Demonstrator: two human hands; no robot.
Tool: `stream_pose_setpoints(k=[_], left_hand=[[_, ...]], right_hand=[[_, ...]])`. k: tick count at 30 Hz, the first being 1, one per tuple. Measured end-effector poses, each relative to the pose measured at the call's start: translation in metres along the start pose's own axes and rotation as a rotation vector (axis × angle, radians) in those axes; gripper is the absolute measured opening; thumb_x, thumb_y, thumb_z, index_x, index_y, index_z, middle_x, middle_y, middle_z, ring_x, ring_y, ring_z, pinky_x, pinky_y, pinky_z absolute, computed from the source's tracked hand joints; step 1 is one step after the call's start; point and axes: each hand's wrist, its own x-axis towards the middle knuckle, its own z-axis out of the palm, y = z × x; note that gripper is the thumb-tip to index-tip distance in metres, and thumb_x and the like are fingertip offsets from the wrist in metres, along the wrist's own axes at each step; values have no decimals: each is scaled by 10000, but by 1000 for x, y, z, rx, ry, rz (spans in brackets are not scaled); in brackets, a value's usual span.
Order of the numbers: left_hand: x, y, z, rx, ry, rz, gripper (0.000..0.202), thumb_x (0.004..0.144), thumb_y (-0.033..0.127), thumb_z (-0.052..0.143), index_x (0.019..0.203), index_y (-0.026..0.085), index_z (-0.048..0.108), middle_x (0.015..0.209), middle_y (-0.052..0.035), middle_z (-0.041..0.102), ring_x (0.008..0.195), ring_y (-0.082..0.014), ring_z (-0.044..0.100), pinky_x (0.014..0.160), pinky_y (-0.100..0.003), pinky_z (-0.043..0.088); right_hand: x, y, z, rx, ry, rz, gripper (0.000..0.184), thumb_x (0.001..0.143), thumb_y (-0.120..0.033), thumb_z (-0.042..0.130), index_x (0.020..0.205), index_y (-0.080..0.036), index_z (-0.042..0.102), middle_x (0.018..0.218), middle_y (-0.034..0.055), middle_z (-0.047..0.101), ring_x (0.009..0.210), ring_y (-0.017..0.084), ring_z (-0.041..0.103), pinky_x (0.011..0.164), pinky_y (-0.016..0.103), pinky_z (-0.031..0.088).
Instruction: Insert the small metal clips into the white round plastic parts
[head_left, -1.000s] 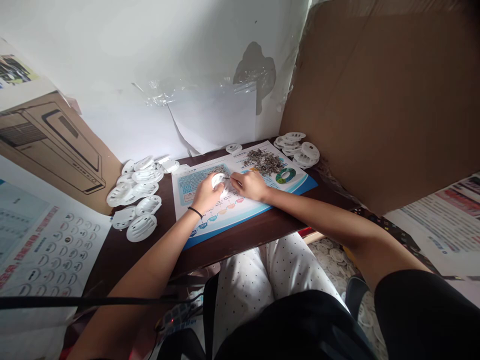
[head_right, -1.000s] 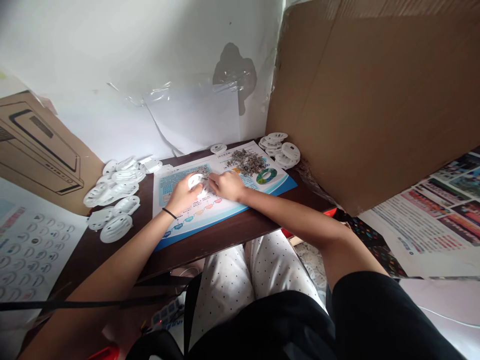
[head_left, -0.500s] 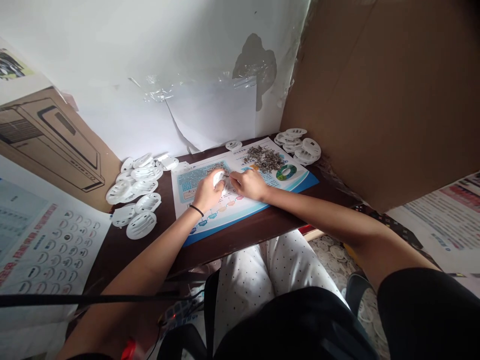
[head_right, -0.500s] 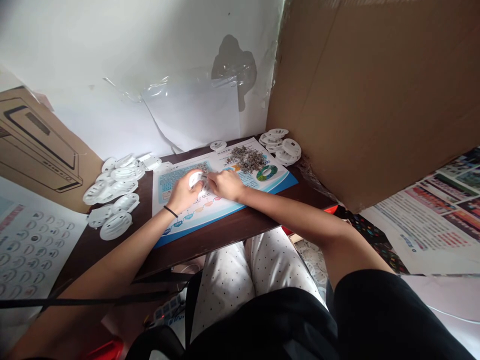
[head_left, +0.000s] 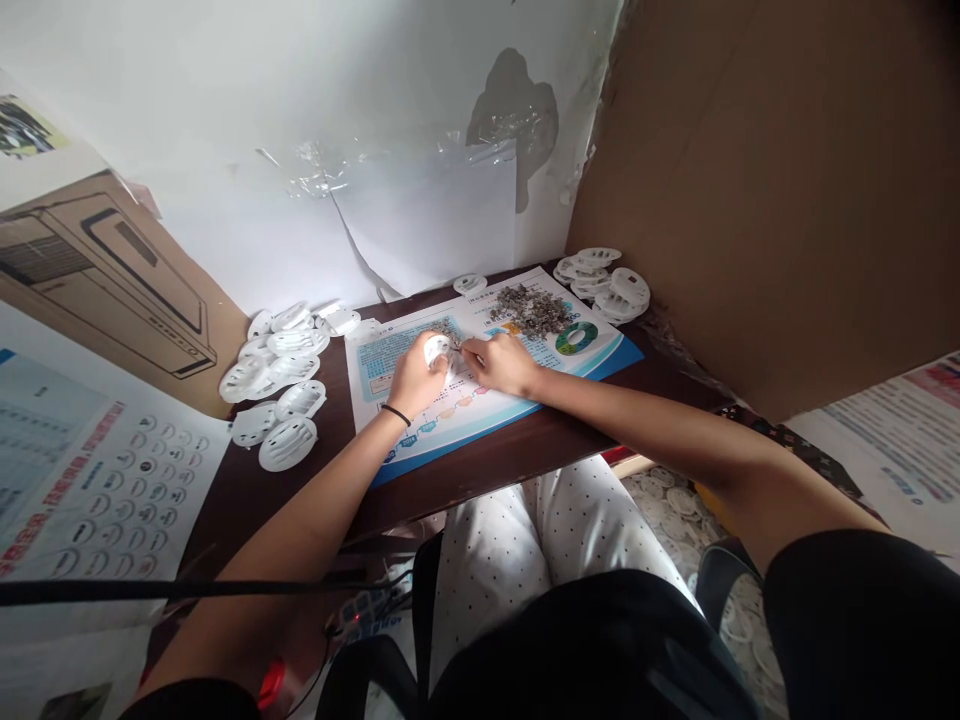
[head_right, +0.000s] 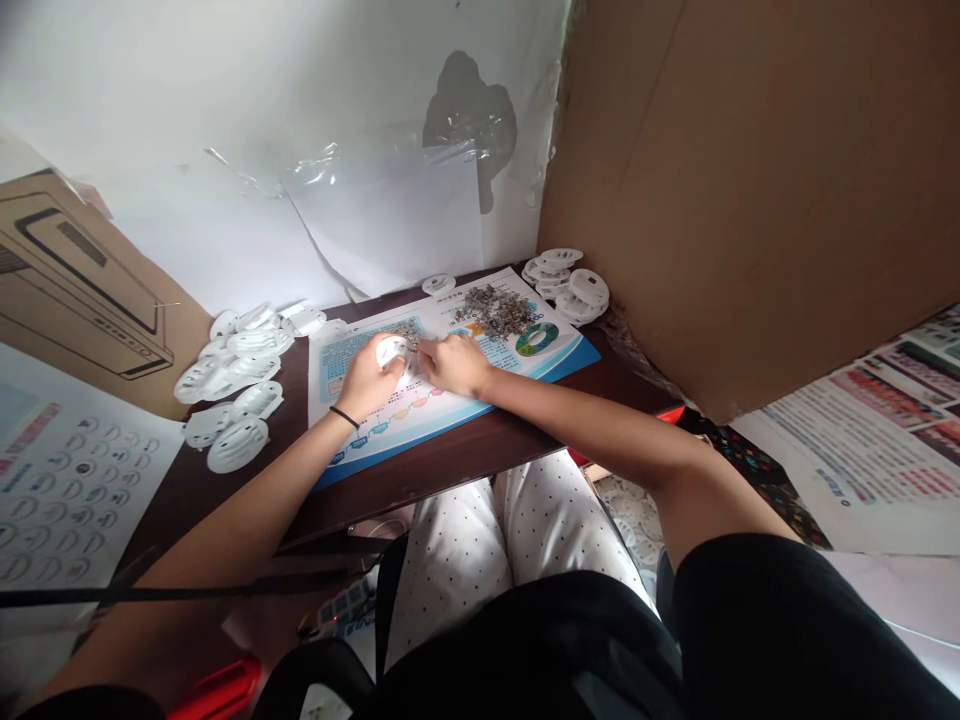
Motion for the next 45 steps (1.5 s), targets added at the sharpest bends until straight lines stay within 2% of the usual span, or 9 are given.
stream_pose_setpoints(k=[14,23,32,45], left_hand=[[0,2,0,6,-12,40,319,811,163,506,1120,188,582,1045,-66,675,953,-239,622,883,-370,497],[-1,1,0,8,-22,18,327,809,176,503,1125,198,587,980,-64,676,881,-232,626,842,-372,508],[-1,1,-1,-18,-25,63,346,795,150,503,1123,171,612,1021,-64,690,948,-233,633,890,-363,498],[-1,0,1,-4,-12,62,364,806,168,498,1149,159,619,1042,-78,694,947,-241,638,889,-373,497]], right_hand=[[0,-2,0,-7,-37,37,363,928,-308,371,1033,-211,705,836,90,732,720,215,639,644,283,343],[1,2,3,49,-4,6,376,929,-304,383,1114,-209,696,816,92,735,722,218,652,650,282,359],[1,2,3,-4,-37,-18,328,913,-274,391,972,-199,706,827,98,732,703,216,635,630,282,333],[2,-1,-1,-129,-139,-131,335,923,-230,381,1137,-136,622,909,150,734,783,245,668,665,299,389]])
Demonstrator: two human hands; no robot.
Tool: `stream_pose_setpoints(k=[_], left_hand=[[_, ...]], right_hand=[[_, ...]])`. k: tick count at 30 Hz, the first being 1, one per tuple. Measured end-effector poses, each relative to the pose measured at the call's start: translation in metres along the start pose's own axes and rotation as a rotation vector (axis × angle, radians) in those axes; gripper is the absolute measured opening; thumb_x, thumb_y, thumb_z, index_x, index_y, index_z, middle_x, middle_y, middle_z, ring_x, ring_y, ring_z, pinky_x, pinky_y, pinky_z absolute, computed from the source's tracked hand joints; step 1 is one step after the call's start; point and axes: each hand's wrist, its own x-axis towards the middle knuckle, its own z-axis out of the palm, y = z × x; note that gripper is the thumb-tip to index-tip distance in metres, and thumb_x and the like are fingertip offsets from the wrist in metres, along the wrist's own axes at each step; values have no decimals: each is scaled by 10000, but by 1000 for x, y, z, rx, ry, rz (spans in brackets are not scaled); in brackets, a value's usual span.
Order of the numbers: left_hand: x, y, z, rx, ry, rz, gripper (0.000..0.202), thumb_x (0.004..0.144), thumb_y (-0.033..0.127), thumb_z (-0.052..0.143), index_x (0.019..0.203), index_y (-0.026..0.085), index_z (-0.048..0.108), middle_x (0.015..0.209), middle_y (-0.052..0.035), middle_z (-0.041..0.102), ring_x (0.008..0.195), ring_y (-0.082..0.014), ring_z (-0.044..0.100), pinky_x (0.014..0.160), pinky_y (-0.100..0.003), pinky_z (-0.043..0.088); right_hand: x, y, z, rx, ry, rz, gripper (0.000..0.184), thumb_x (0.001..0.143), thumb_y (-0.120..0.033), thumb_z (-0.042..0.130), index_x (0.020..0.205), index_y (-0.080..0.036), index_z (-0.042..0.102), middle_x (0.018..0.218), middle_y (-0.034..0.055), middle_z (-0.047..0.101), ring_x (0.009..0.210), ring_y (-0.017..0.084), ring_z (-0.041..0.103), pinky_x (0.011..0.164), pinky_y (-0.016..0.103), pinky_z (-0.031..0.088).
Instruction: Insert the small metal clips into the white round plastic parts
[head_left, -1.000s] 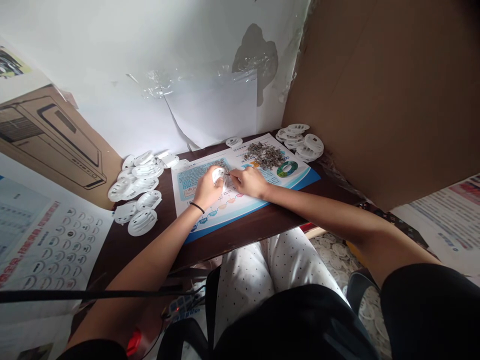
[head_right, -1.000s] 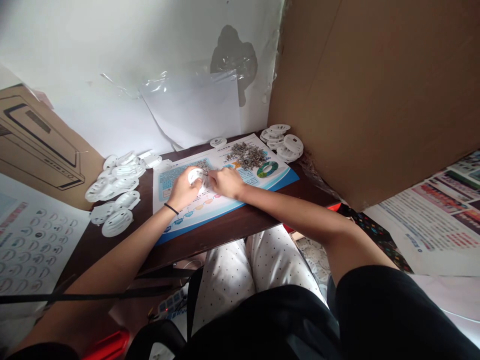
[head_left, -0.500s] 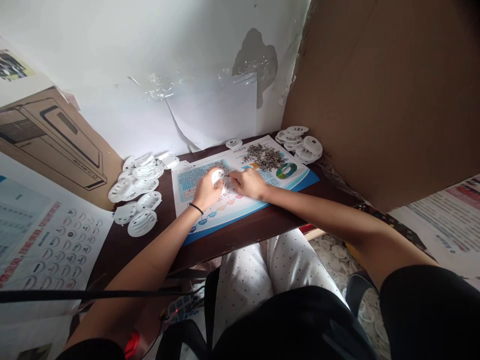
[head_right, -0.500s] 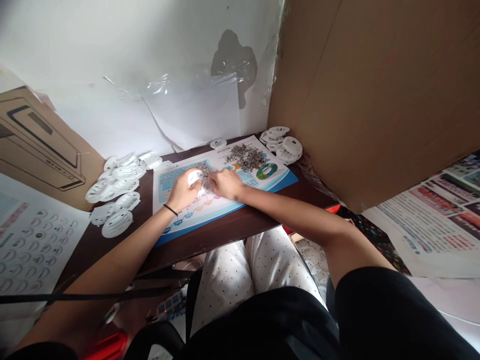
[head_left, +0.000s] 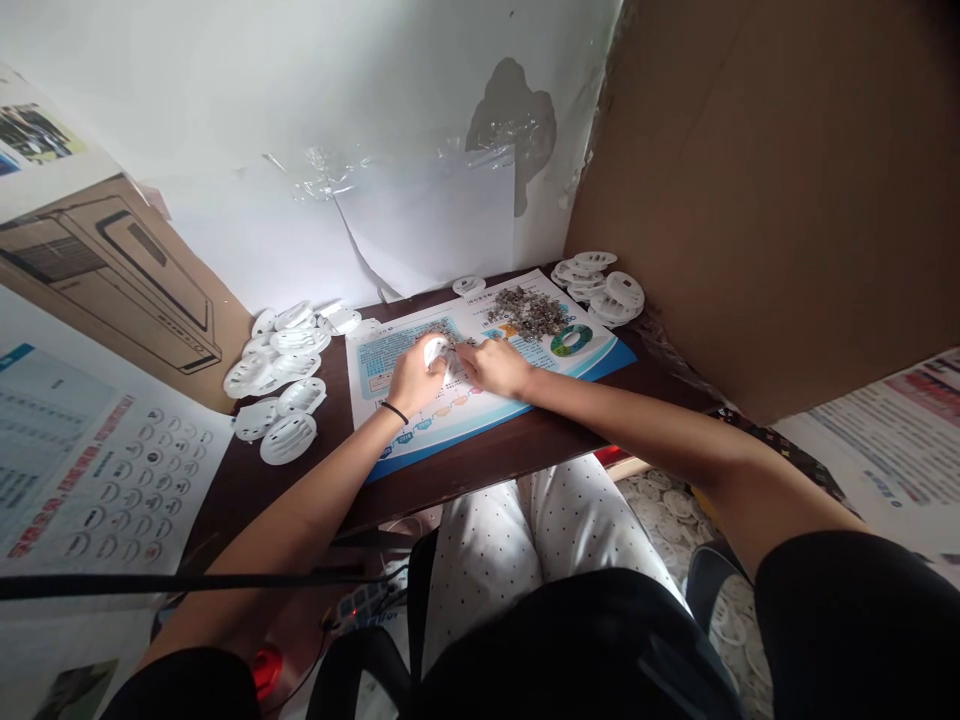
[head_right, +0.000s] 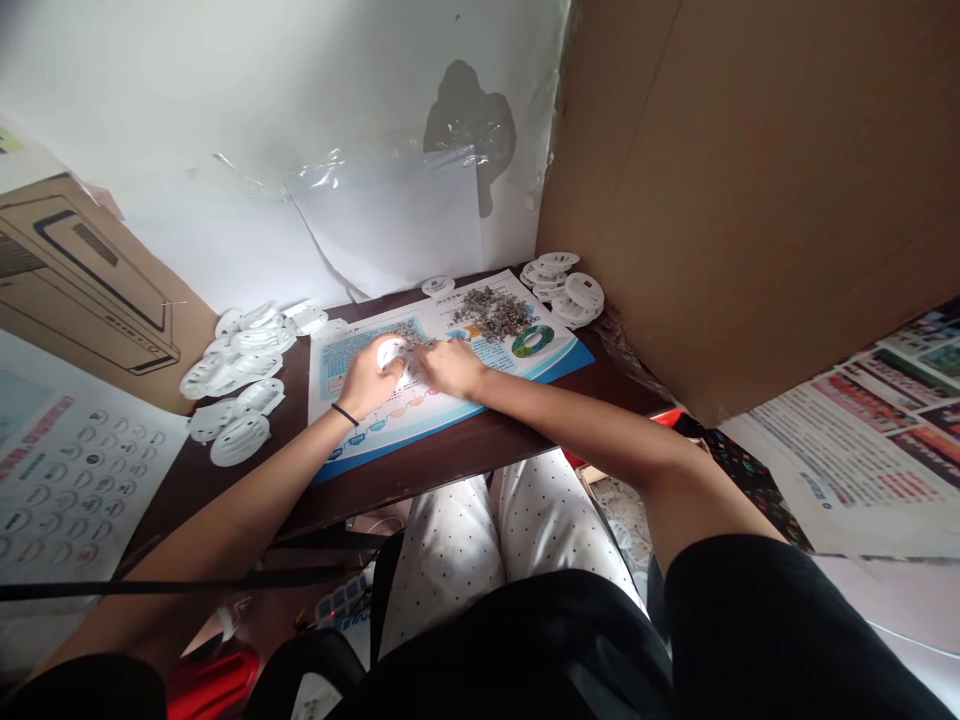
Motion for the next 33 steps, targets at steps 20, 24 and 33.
stream_pose_setpoints(k=[20,24,33], left_hand=[[3,-3,0,-63,-9,-5,363,786,121,517,1134,133,621,1122,-82,682,1048,-230,623,967,-374,474],[3,-6,2,-45,0,10,381,788,123,516,1154,135,622,1124,-82,684,1043,-232,627,962,-370,477],[0,-4,4,-10,-19,45,384,821,148,490,1187,143,610,1125,-87,685,1020,-232,637,937,-366,487]], right_hand=[[0,2,0,68,10,41,375,953,-262,330,1078,-152,665,880,140,729,740,232,652,630,289,331],[0,2,-3,95,-22,57,365,950,-266,343,1080,-152,665,897,140,725,753,228,652,634,283,337],[1,2,-5,104,-43,32,345,941,-255,370,1078,-152,669,895,144,727,748,236,649,634,287,341]])
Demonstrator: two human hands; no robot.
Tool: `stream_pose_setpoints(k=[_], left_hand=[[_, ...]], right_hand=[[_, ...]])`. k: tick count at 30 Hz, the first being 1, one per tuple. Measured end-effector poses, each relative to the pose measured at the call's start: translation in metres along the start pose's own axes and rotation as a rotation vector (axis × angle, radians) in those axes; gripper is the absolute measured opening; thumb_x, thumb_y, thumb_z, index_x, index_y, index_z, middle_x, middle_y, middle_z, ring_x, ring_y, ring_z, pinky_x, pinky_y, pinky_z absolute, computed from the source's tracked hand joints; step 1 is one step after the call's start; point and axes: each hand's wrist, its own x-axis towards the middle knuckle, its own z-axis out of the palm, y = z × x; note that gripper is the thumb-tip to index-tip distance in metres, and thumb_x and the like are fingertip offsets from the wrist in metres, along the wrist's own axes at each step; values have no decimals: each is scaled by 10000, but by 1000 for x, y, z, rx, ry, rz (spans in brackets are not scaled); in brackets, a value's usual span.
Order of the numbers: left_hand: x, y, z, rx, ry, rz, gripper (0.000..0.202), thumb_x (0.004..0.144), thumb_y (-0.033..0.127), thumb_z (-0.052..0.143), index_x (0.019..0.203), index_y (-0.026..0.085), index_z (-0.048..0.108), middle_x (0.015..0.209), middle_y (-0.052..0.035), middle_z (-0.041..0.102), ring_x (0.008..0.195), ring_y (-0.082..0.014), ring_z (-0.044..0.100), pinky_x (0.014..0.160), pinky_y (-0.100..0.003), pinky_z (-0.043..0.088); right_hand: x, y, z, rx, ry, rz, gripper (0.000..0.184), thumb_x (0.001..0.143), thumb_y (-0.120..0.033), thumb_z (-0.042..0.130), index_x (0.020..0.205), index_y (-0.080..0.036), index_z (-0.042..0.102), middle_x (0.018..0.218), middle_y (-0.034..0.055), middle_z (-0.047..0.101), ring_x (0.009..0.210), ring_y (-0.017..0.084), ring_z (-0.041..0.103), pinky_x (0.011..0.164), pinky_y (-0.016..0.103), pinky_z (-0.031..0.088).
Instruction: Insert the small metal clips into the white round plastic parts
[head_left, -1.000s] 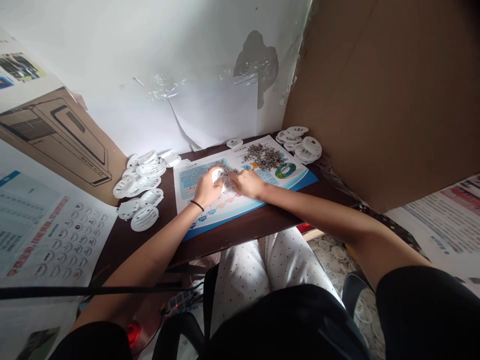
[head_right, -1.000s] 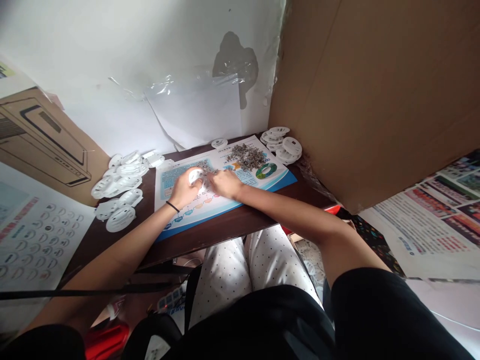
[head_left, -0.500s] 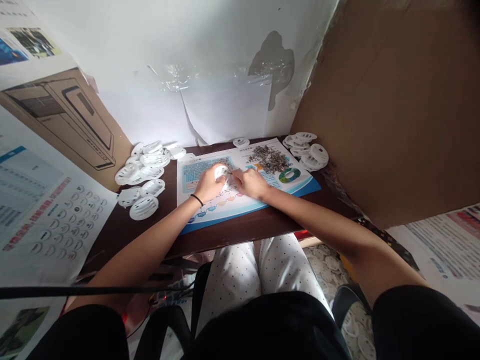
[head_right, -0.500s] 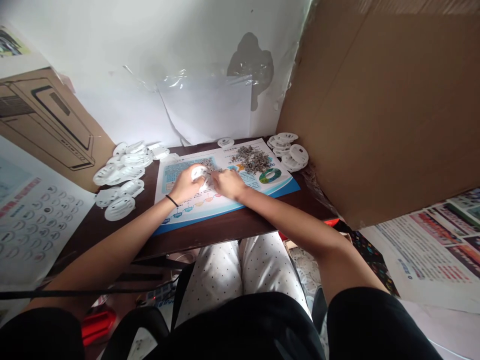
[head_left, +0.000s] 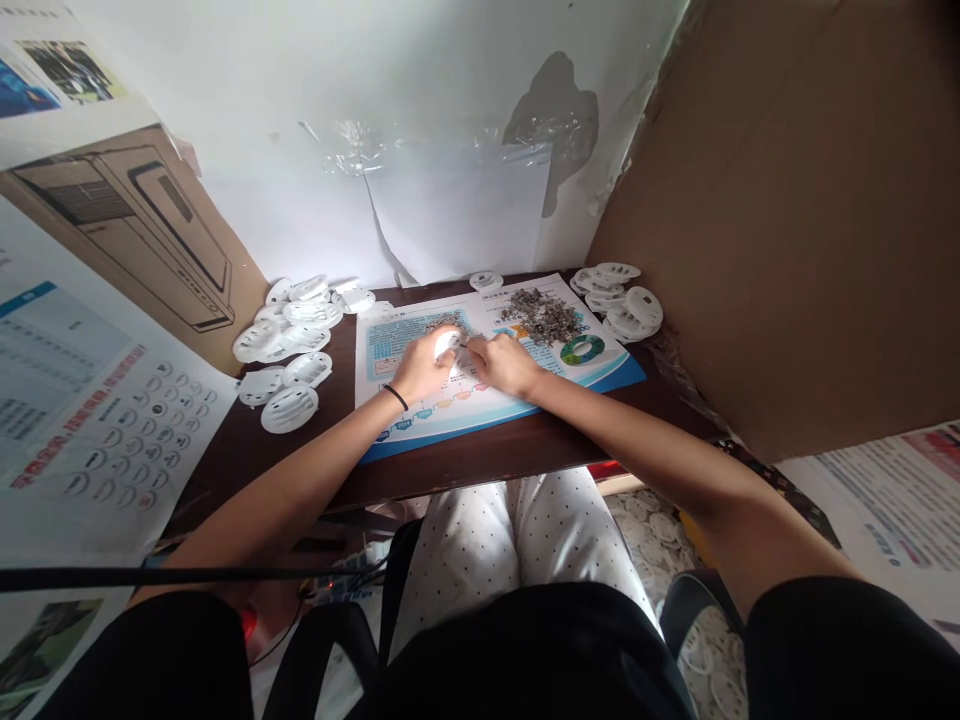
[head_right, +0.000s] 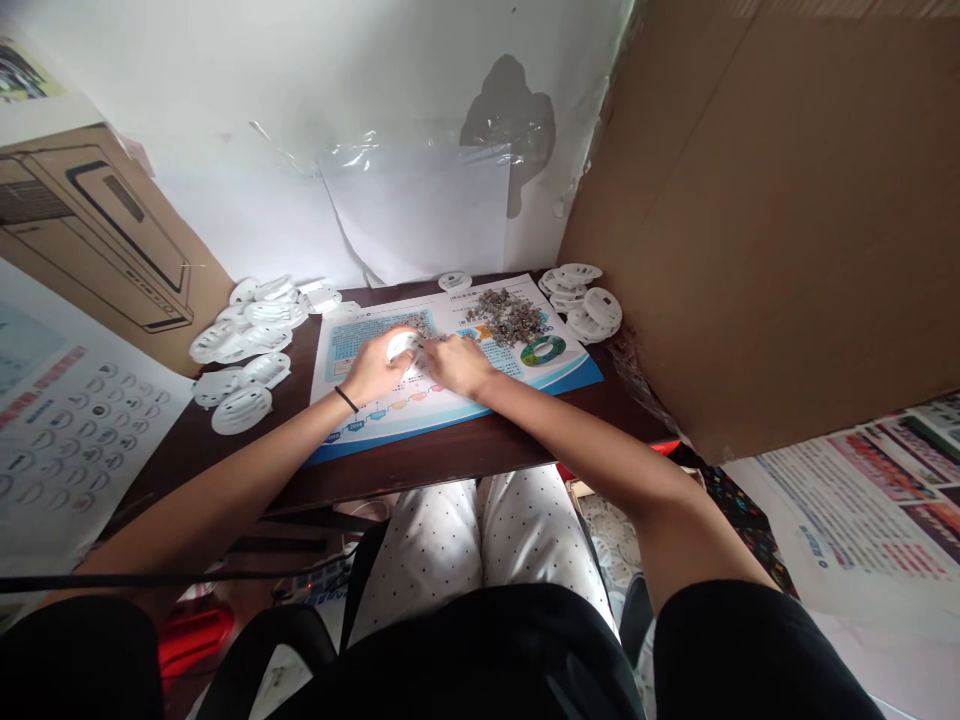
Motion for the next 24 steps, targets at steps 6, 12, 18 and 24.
stream_pose_setpoints(k=[6,12,18,24], left_hand=[[0,4,-2,-43,-2,-59,375,807,146,508,1168,147,610,1112,-86,680,1027,-245,626,949,-396,480],[6,-1,-11,-395,-45,-363,373,750,189,578,1121,151,598,1065,-102,658,878,-221,646,592,-282,544],[9,2,-15,-655,-41,-451,365,723,154,589,1087,148,594,1041,-115,655,825,-193,659,499,-208,497],[10,-7,-17,-774,-61,-473,424,687,147,608,1109,184,588,1060,-123,644,832,-224,678,501,-241,514]], right_hand=[[2,4,1,31,22,-25,332,941,-274,391,1015,-137,684,865,145,725,747,235,646,642,285,345],[7,16,1,348,129,-8,306,927,-219,397,863,-144,687,722,68,689,678,171,592,673,252,362],[11,22,7,569,168,14,279,903,-218,386,945,-155,655,680,14,626,657,156,540,678,238,370],[10,19,8,593,167,-14,200,910,-265,370,915,-199,559,704,-1,581,642,154,504,675,246,369]])
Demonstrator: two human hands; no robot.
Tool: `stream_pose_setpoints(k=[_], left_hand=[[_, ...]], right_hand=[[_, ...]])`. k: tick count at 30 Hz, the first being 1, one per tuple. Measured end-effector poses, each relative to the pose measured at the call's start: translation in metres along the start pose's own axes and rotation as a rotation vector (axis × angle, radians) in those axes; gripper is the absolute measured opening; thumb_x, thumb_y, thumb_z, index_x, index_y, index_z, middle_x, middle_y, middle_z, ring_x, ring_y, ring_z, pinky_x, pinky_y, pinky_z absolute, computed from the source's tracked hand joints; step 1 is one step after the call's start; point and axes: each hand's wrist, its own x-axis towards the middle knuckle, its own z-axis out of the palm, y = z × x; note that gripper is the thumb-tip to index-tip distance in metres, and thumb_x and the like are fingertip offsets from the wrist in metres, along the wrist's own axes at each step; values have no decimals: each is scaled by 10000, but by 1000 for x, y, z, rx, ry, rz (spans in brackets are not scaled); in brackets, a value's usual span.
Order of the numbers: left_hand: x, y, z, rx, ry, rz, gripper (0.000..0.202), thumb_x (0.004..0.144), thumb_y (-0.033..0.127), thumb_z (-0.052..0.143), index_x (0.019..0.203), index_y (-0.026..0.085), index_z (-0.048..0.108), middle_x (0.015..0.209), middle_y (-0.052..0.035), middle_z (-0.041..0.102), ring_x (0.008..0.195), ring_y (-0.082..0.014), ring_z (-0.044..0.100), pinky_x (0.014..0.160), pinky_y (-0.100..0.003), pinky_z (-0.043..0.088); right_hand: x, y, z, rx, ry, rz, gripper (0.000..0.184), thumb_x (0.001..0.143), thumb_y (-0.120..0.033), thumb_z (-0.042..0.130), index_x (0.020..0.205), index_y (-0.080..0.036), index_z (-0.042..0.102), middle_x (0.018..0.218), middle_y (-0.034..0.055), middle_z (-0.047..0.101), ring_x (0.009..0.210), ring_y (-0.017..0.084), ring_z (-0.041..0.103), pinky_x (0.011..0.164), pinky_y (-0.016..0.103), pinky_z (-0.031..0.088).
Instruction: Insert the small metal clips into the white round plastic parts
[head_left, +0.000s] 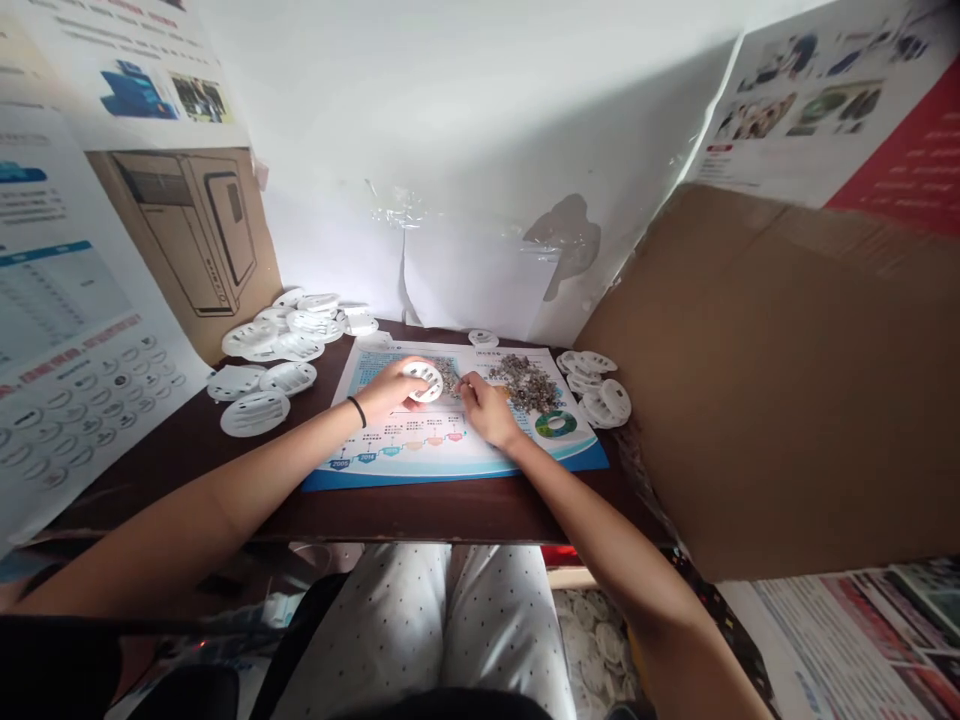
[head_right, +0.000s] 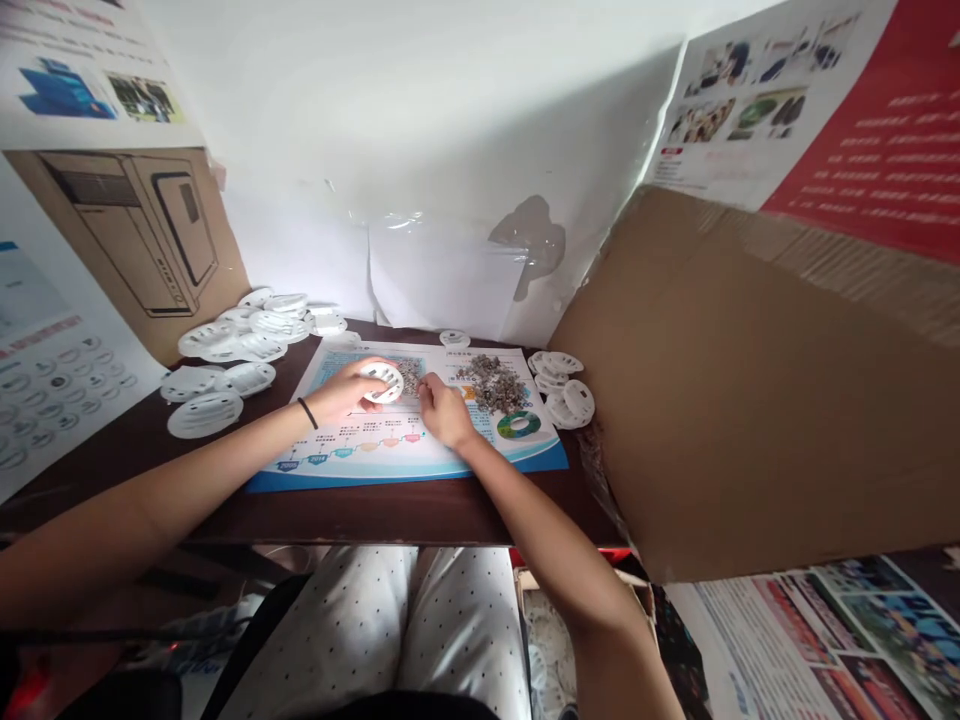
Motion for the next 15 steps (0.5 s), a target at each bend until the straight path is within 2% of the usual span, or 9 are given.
stream_pose_setpoints(k=[3,5,7,11,15], left_hand=[[-1,2,-2,-61,-4,0,376,697,152,625,1070,181,590,1020,-116,659,822,-223,678,546,-281,543],[-5,6,-1,-161,-54,-2,285,721,158,620,1005,159,598,969,-111,677,805,-211,673,581,-293,556],[-10,11,1,-316,-130,-9,178,788,193,567,949,134,613,946,-120,692,843,-210,671,677,-323,579],[-17,18,5,-583,-223,-45,320,890,243,383,960,62,638,1001,-170,699,978,-220,664,977,-369,513],[-16,16,4,-707,-204,-88,307,866,186,392,968,48,646,1041,-171,703,1029,-238,661,1060,-369,457]], right_hand=[[3,-1,0,59,-3,24,170,900,-269,362,847,-211,512,662,-21,524,624,145,472,649,237,360],[5,-2,0,93,9,82,173,889,-287,367,794,-215,492,632,-32,486,613,140,452,624,233,344],[7,-1,2,122,24,136,185,876,-306,377,763,-215,491,624,-36,475,617,138,448,615,234,333],[9,3,7,195,29,165,213,862,-335,388,752,-206,518,629,-34,476,631,136,441,610,237,330],[10,9,9,239,23,124,217,846,-341,401,735,-201,525,648,-24,496,624,133,441,595,239,345]])
